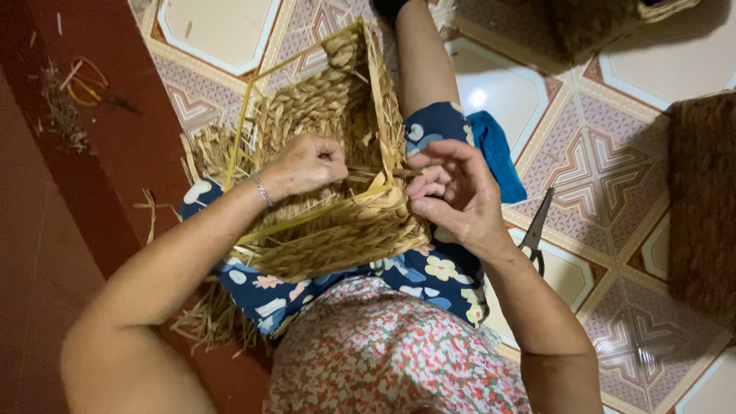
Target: The person trims excess dried plant fibers from the edges of a woven basket using shears. They rotate the basket to access different sides and cut protruding strands flush with the rim.
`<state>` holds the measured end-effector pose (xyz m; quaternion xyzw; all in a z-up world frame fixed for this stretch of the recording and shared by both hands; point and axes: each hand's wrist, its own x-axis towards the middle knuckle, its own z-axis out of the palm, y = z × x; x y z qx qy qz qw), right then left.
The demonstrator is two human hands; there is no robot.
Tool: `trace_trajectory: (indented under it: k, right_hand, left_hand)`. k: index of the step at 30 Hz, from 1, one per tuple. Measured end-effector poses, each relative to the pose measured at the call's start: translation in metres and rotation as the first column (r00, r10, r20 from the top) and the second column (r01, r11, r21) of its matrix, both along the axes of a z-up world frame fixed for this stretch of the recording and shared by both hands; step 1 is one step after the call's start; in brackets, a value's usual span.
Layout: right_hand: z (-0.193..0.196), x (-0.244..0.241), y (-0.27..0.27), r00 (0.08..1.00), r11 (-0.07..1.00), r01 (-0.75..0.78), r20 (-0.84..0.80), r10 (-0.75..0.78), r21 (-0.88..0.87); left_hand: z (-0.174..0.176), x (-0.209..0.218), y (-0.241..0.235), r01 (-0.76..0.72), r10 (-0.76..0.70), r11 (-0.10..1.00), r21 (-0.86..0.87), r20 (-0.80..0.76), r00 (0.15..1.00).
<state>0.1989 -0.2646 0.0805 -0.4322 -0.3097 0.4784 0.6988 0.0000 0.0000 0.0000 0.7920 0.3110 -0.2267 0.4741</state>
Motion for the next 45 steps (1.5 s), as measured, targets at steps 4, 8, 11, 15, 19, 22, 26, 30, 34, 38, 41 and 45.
trace_trajectory:
  k: [4, 8, 11, 15, 19, 22, 26, 30, 34, 38, 41, 45]
  right_hand:
    - [0.001, -0.001, 0.000, 0.982, 0.998, 0.048, 0.185, -0.041, -0.033]
    - [0.000, -0.008, 0.008, 0.935, 0.981, 0.178, 0.324, -0.146, -0.073]
    - [0.000, -0.006, 0.012, 0.965, 0.965, 0.217, 0.181, -0.190, -0.146]
    - [-0.008, -0.001, -0.005, 0.965, 0.948, 0.245, 0.145, -0.218, -0.203]
    - [-0.050, 0.028, -0.056, 0.852, 0.813, 0.520, 0.222, -0.474, -0.263]
    - [-0.111, 0.053, -0.105, 0.705, 0.657, 0.709, 0.263, -0.659, -0.255]
    - [-0.194, 0.050, -0.188, 0.701, 0.469, 0.674, 0.693, -0.165, -0.570]
    - [-0.243, 0.005, -0.245, 0.490, 0.293, 0.759, 0.807, 0.330, -0.581]
    - [-0.254, -0.015, -0.255, 0.412, 0.351, 0.816, 0.888, 0.204, -0.459]
    - [-0.252, -0.007, -0.258, 0.349, 0.313, 0.854, 0.904, 0.247, -0.415]
    - [-0.250, -0.006, -0.258, 0.362, 0.279, 0.857, 0.892, 0.271, -0.433]
    - [-0.240, 0.001, -0.252, 0.581, 0.104, 0.788, 0.788, 0.203, -0.607]
  left_hand:
    - [0.066, 0.030, -0.019, 0.022, 0.002, 0.993, -0.114, 0.204, 0.979]
    - [0.093, 0.042, -0.031, 0.079, -0.003, 0.980, -0.183, 0.381, 0.924]
    - [0.092, 0.048, -0.026, -0.042, 0.141, 0.936, -0.351, 0.261, 0.955]
    - [0.082, 0.037, -0.010, -0.511, 0.517, 0.780, -0.362, -0.087, 0.851]
    - [0.075, 0.025, 0.002, -0.438, 0.444, 0.894, -0.092, 0.058, 0.894]
    - [0.082, 0.023, 0.013, -0.208, 0.100, 0.826, 0.523, 0.227, 0.969]
    - [0.100, 0.039, 0.008, 0.015, -0.205, 0.759, 0.651, 0.217, 0.954]
    - [0.105, 0.068, -0.016, 0.248, -0.323, 0.920, 0.303, 0.227, 0.919]
    - [0.093, 0.097, -0.033, 0.456, -0.437, 0.886, -0.086, 0.180, 0.881]
    - [0.074, 0.093, -0.038, 0.420, -0.346, 0.901, -0.105, 0.411, 0.844]
    - [0.061, 0.084, -0.041, 0.329, -0.280, 0.940, -0.092, 0.343, 0.897]
    - [0.051, 0.085, -0.042, 0.296, -0.259, 0.955, -0.009, 0.457, 0.851]
